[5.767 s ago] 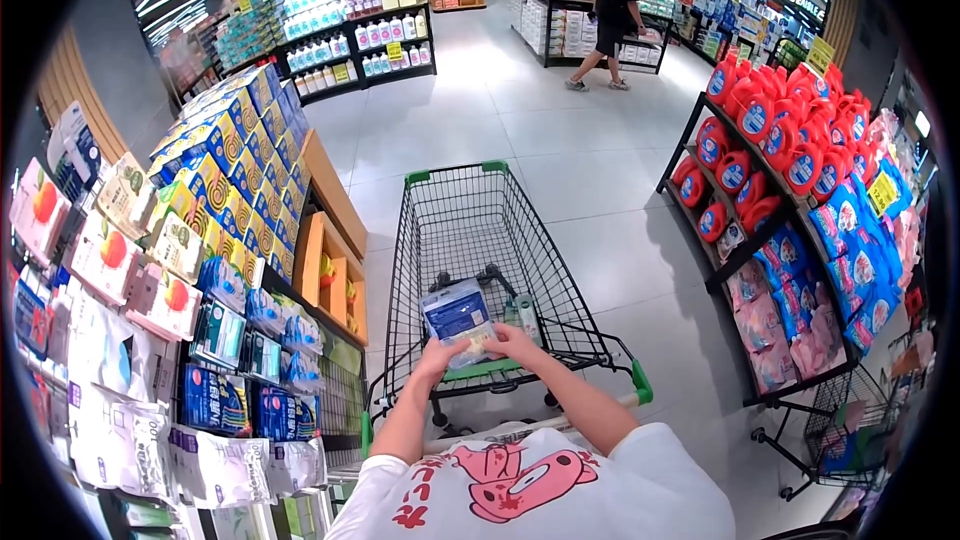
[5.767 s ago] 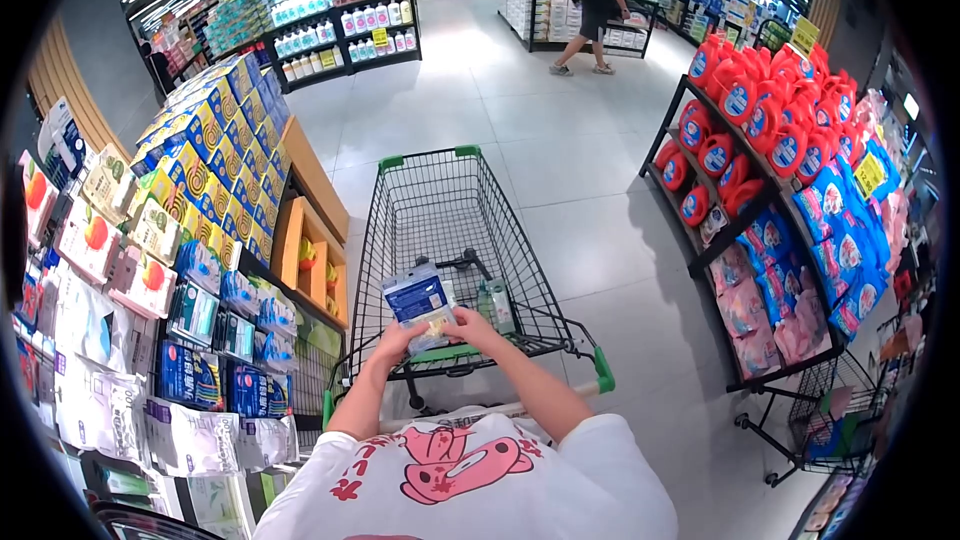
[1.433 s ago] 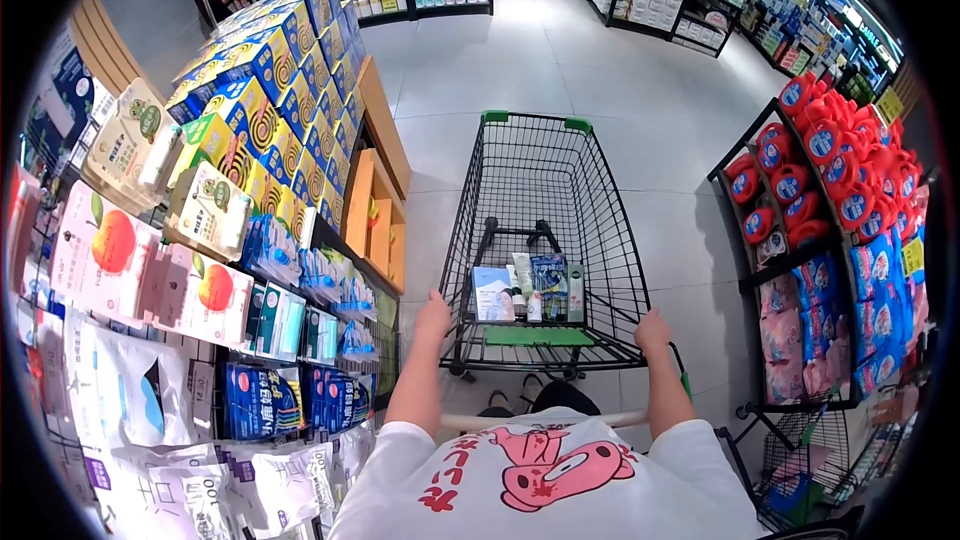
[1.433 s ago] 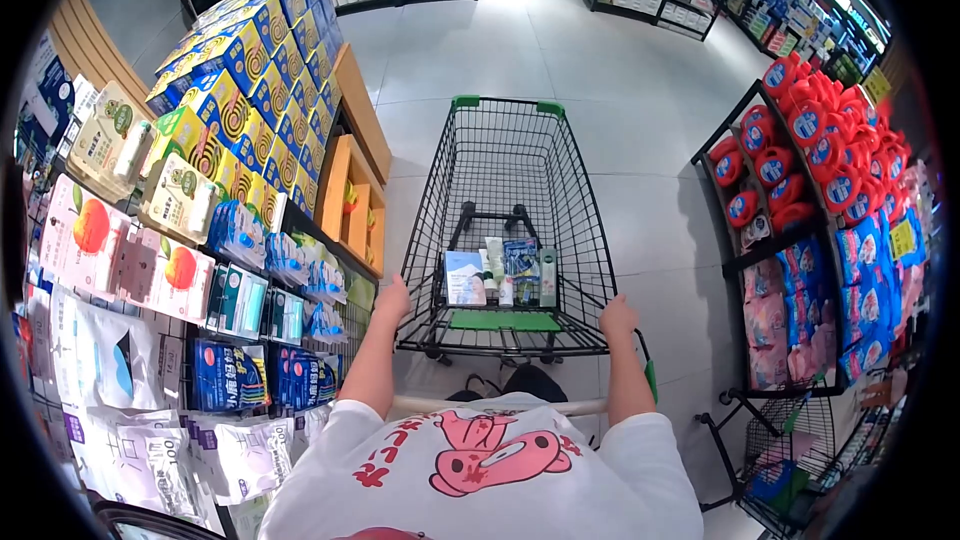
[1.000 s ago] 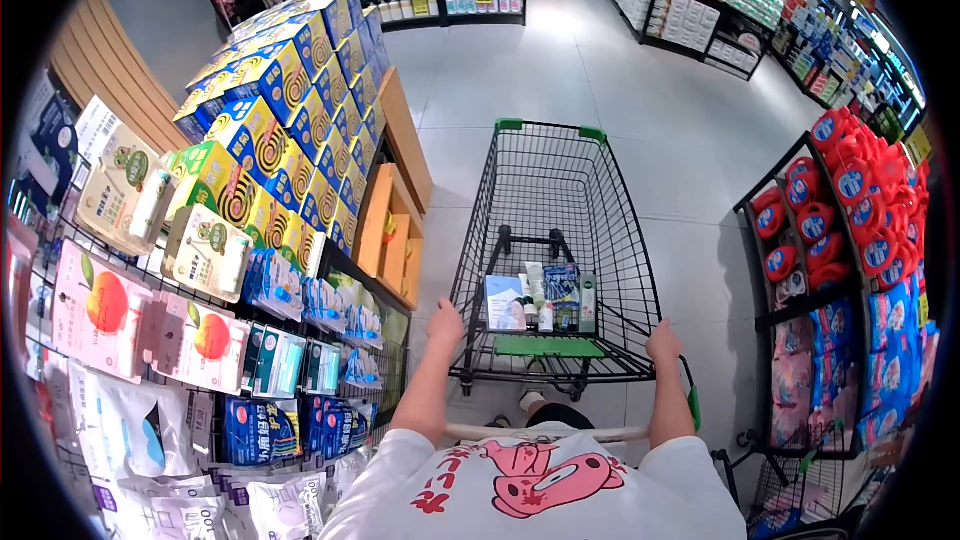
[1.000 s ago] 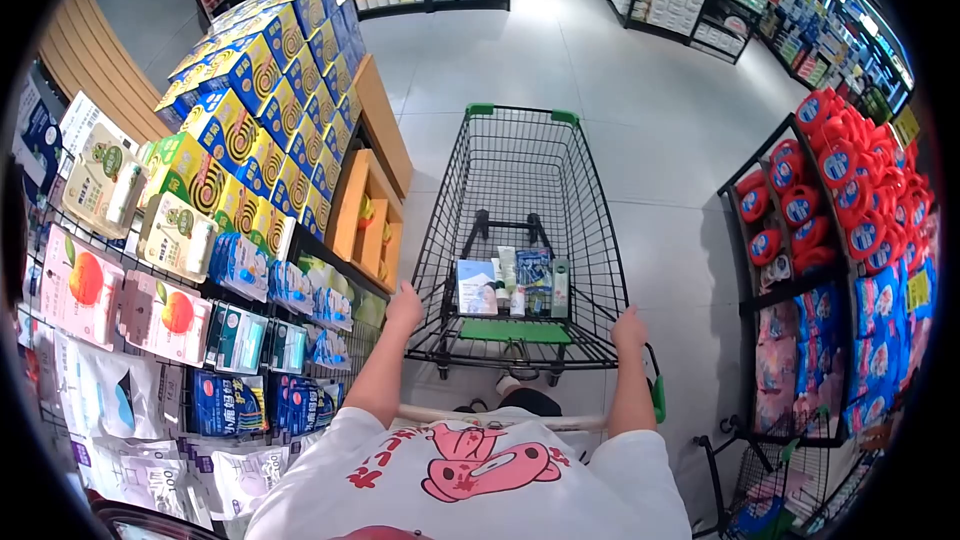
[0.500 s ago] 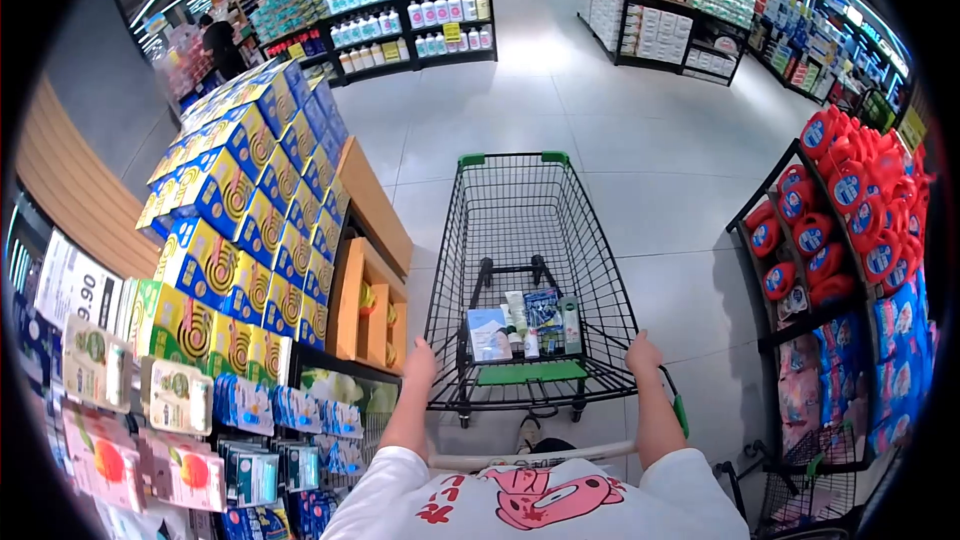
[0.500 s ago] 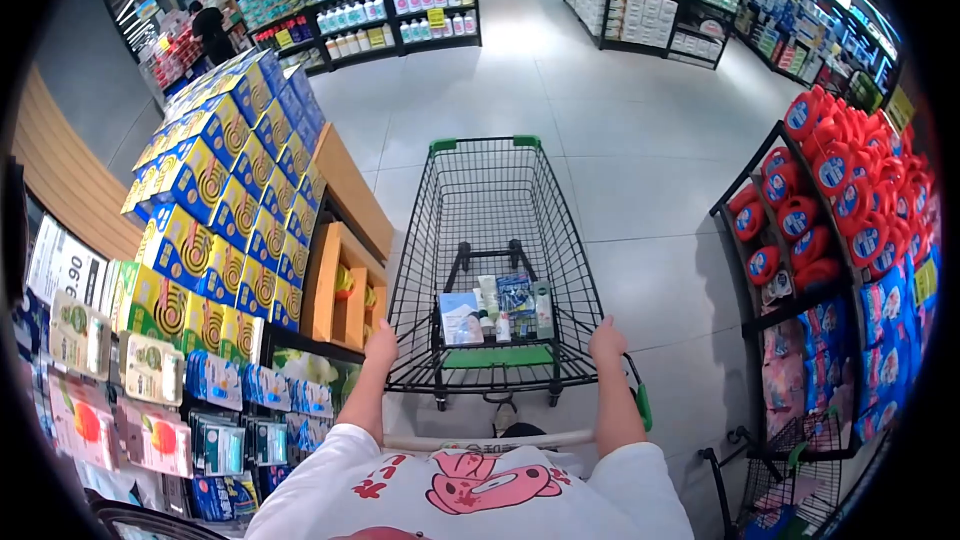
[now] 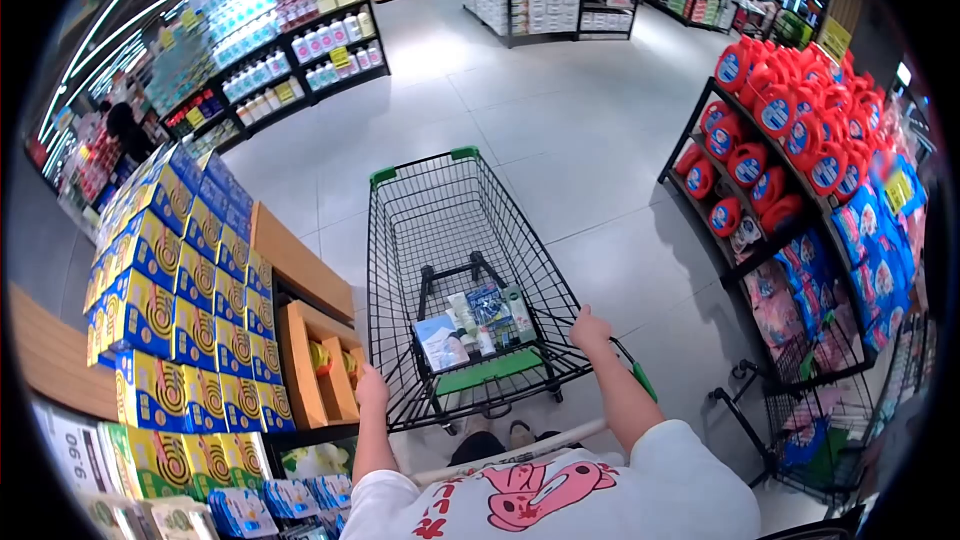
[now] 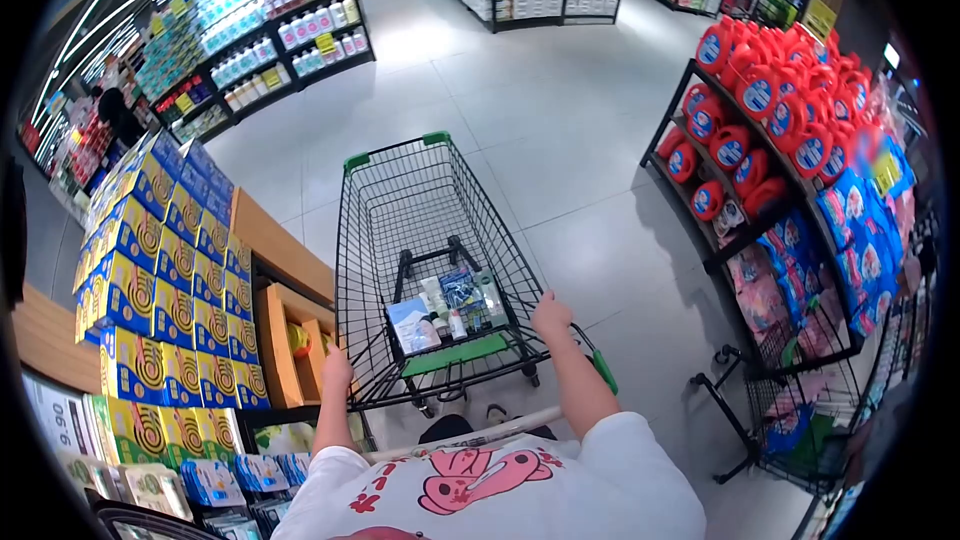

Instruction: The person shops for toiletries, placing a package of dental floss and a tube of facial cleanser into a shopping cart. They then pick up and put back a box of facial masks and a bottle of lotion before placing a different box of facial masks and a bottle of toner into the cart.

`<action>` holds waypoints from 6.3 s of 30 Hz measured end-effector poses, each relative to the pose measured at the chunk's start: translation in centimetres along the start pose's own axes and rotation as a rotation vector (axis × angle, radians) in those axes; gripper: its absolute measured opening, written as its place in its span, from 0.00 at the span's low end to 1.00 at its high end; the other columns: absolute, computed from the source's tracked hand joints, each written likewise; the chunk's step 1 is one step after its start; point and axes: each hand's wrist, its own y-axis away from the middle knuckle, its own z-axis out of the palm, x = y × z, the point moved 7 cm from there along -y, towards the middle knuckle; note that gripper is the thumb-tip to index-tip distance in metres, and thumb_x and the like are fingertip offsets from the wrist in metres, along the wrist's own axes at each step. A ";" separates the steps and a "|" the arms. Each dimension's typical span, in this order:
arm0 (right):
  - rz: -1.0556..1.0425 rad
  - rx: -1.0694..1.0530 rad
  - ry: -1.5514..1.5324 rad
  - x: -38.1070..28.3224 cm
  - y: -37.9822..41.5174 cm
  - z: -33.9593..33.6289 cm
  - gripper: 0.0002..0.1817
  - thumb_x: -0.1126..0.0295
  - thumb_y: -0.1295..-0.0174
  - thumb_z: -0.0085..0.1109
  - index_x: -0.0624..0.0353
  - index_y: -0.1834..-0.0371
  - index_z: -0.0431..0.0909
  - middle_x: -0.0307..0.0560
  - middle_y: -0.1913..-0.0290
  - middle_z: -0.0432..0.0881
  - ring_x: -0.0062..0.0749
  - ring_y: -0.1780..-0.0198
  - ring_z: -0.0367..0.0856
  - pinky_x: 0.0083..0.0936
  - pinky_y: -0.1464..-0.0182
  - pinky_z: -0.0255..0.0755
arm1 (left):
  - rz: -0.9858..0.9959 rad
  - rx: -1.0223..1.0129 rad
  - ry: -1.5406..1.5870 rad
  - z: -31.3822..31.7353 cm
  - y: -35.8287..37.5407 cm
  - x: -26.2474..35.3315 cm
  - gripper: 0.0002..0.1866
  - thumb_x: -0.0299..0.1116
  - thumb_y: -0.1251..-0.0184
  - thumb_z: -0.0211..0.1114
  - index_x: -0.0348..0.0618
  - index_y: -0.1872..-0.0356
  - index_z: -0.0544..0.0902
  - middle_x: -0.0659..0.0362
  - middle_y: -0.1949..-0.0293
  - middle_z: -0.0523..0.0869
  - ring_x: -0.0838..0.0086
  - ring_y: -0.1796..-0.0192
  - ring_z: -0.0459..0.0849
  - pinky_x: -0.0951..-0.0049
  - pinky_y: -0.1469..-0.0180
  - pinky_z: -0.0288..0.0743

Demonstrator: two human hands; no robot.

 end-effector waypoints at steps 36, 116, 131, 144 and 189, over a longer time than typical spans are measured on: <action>0.443 0.052 -0.174 3.6 5.2 2.4 0.45 0.69 0.50 0.51 0.66 0.32 0.34 0.48 0.69 0.82 0.38 0.69 0.81 0.32 0.68 0.72 | 0.448 -0.037 -0.233 -3.7 -12.7 12.3 0.31 0.21 0.47 0.56 0.31 0.40 0.55 0.42 0.65 0.81 0.52 0.60 0.80 0.60 0.59 0.75; 2.156 0.081 -1.104 -47.7 104.4 -11.9 0.31 0.54 0.46 0.56 0.66 0.50 0.57 0.57 0.69 0.81 0.49 0.66 0.81 0.38 0.63 0.74 | 2.211 -0.330 -1.003 -51.8 40.0 6.1 0.21 0.23 0.42 0.49 0.31 0.47 0.57 0.42 0.66 0.81 0.51 0.61 0.81 0.59 0.60 0.74; 2.274 0.038 -1.058 -45.5 111.0 -8.3 0.33 0.54 0.47 0.58 0.67 0.51 0.55 0.53 0.70 0.82 0.42 0.68 0.82 0.32 0.65 0.74 | 2.308 -0.337 -1.043 -48.8 51.3 2.5 0.28 0.22 0.47 0.53 0.29 0.45 0.55 0.42 0.65 0.80 0.49 0.62 0.80 0.57 0.60 0.74; 2.328 0.056 -1.180 -39.1 110.8 -7.6 0.40 0.51 0.50 0.60 0.69 0.44 0.53 0.56 0.68 0.81 0.48 0.66 0.81 0.36 0.64 0.74 | 2.441 -0.360 -0.981 -44.6 59.3 5.9 0.24 0.23 0.43 0.50 0.29 0.45 0.56 0.40 0.68 0.80 0.48 0.63 0.80 0.56 0.60 0.74; 2.354 0.032 -1.081 -47.9 106.1 -9.2 0.32 0.52 0.47 0.57 0.65 0.51 0.56 0.54 0.71 0.81 0.45 0.68 0.82 0.35 0.66 0.74 | 2.454 -0.313 -1.029 -47.4 48.5 5.7 0.30 0.25 0.47 0.59 0.28 0.44 0.54 0.43 0.68 0.81 0.52 0.63 0.81 0.60 0.61 0.75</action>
